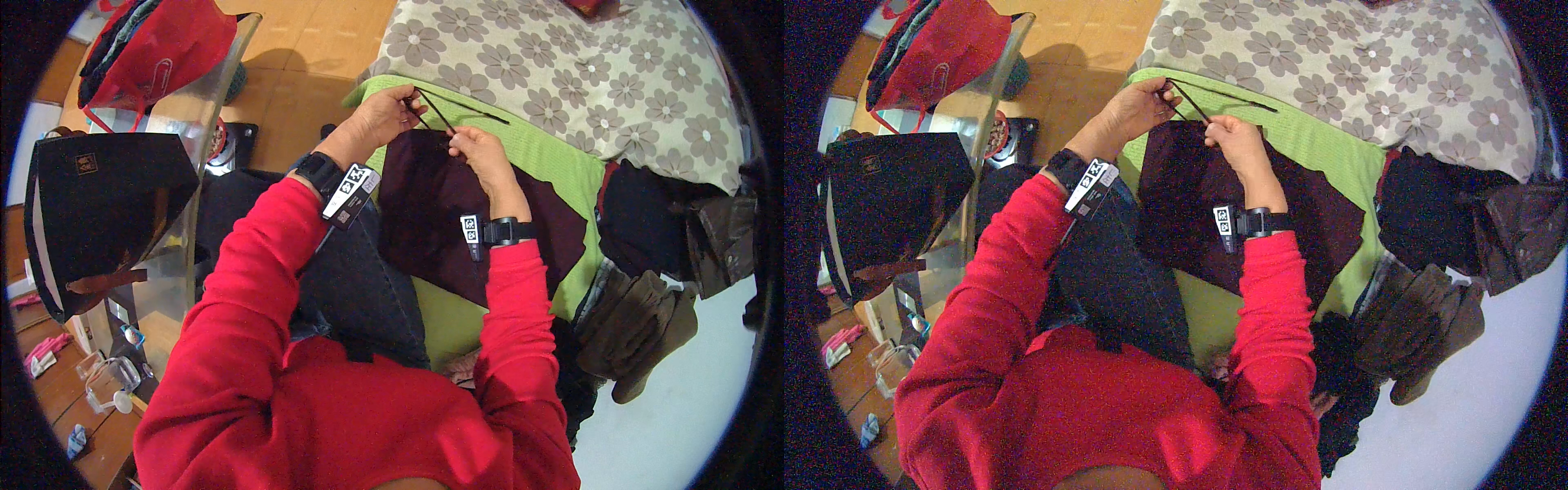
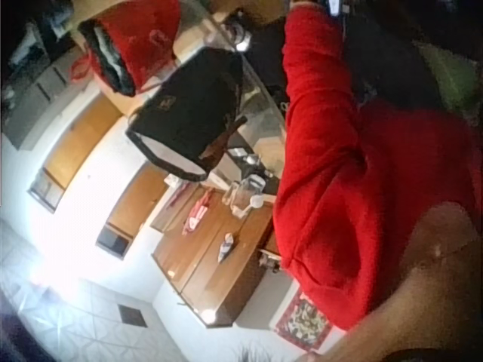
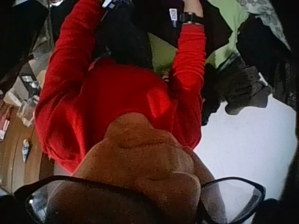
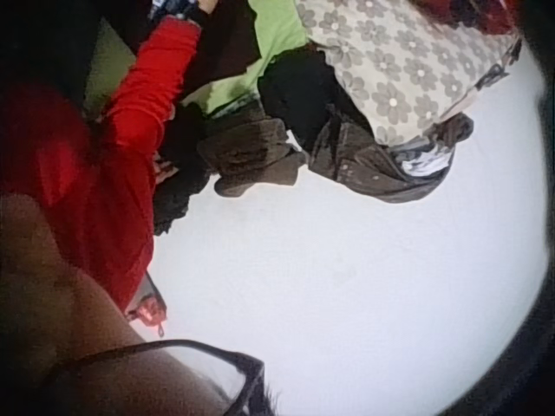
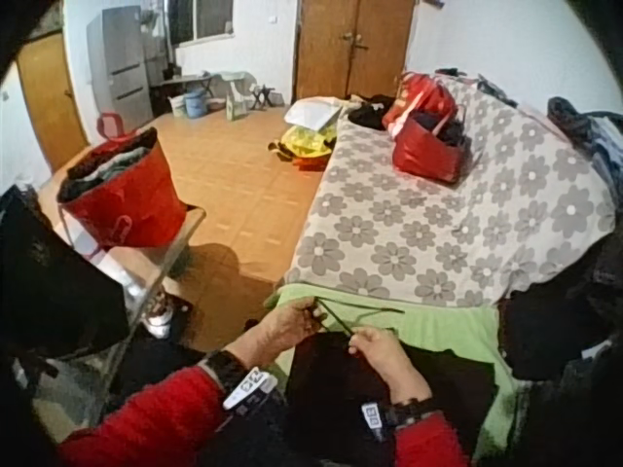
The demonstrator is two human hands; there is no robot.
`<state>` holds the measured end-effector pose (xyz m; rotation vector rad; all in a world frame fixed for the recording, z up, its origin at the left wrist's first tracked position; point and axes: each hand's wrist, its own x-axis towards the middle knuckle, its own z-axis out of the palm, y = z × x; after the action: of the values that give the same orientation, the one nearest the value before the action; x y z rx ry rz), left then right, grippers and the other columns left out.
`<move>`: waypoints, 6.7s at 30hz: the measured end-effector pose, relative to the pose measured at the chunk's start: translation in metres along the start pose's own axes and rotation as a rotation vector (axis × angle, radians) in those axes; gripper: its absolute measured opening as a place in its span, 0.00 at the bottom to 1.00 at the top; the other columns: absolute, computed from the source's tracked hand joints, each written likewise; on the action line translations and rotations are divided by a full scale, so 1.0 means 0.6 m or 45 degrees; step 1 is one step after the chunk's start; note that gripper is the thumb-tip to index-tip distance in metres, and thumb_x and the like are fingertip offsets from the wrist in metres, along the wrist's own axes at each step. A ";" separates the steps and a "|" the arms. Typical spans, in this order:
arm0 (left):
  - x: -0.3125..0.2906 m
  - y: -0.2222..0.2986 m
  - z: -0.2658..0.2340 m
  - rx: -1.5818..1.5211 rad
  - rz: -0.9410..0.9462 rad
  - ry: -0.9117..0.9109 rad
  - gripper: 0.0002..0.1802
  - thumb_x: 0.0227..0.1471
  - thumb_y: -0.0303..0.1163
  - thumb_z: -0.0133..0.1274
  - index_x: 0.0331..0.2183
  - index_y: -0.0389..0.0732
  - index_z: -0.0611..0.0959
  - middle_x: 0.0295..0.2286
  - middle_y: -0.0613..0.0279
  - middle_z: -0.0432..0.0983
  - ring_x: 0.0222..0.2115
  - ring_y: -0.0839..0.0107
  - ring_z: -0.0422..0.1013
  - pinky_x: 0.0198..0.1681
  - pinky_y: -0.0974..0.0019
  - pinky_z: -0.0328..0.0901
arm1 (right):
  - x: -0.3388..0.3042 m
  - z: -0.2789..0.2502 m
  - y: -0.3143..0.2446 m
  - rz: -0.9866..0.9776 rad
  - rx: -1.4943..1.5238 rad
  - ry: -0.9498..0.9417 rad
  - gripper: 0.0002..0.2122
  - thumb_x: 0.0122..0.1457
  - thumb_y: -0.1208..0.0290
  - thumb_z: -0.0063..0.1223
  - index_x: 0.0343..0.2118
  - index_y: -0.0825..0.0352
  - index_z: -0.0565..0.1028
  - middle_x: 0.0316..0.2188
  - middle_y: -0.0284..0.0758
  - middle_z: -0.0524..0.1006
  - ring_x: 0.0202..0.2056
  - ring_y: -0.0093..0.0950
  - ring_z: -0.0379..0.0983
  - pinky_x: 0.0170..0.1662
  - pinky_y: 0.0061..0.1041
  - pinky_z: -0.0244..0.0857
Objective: The person folds several garments on a green mat, including a maroon top, a black top, a brown long-sleeve shirt, and a pink long-sleeve shirt. Each item is smoothed, folded into a compact rectangle, and placed into a black storage bag.
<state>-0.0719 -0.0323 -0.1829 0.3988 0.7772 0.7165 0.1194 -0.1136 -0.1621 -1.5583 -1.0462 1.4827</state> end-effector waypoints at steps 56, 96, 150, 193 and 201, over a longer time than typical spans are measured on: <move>0.021 -0.023 0.034 0.785 -0.016 -0.470 0.12 0.50 0.35 0.52 0.33 0.35 0.78 0.29 0.63 0.75 0.32 0.75 0.69 0.39 0.73 0.62 | -0.001 0.031 -0.028 -0.907 -0.975 0.490 0.07 0.49 0.77 0.50 0.31 0.68 0.69 0.30 0.42 0.72 0.34 0.43 0.69 0.37 0.37 0.65; 0.018 -0.023 0.044 0.800 0.051 -0.252 0.11 0.45 0.33 0.54 0.32 0.38 0.78 0.26 0.67 0.74 0.29 0.78 0.67 0.32 0.76 0.61 | 0.019 0.006 -0.007 -0.779 -0.825 0.523 0.08 0.47 0.81 0.49 0.32 0.67 0.72 0.25 0.34 0.74 0.27 0.24 0.70 0.33 0.22 0.64; 0.014 -0.053 0.046 0.896 0.160 -0.251 0.04 0.46 0.29 0.53 0.27 0.40 0.77 0.23 0.70 0.71 0.23 0.79 0.65 0.29 0.77 0.59 | 0.023 0.004 -0.007 -0.492 -0.788 0.496 0.05 0.49 0.75 0.52 0.30 0.68 0.72 0.23 0.41 0.75 0.26 0.33 0.73 0.31 0.28 0.65; -0.030 0.083 0.075 1.417 0.427 -0.358 0.15 0.49 0.40 0.50 0.28 0.37 0.80 0.23 0.66 0.72 0.26 0.78 0.68 0.30 0.75 0.62 | 0.008 -0.003 -0.034 -0.210 -0.694 0.104 0.11 0.53 0.66 0.50 0.33 0.69 0.76 0.25 0.39 0.77 0.31 0.29 0.73 0.36 0.24 0.65; -0.004 0.029 0.120 0.695 0.321 -0.393 0.22 0.54 0.43 0.41 0.43 0.38 0.75 0.36 0.59 0.74 0.32 0.71 0.70 0.38 0.66 0.65 | -0.006 0.020 -0.059 -0.144 -0.214 -0.206 0.17 0.60 0.60 0.41 0.29 0.73 0.74 0.15 0.24 0.63 0.19 0.17 0.56 0.27 0.19 0.56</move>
<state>-0.0267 -0.0270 -0.1244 1.0917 0.6251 0.6474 0.1050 -0.1031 -0.1292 -1.4841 -1.3611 1.4933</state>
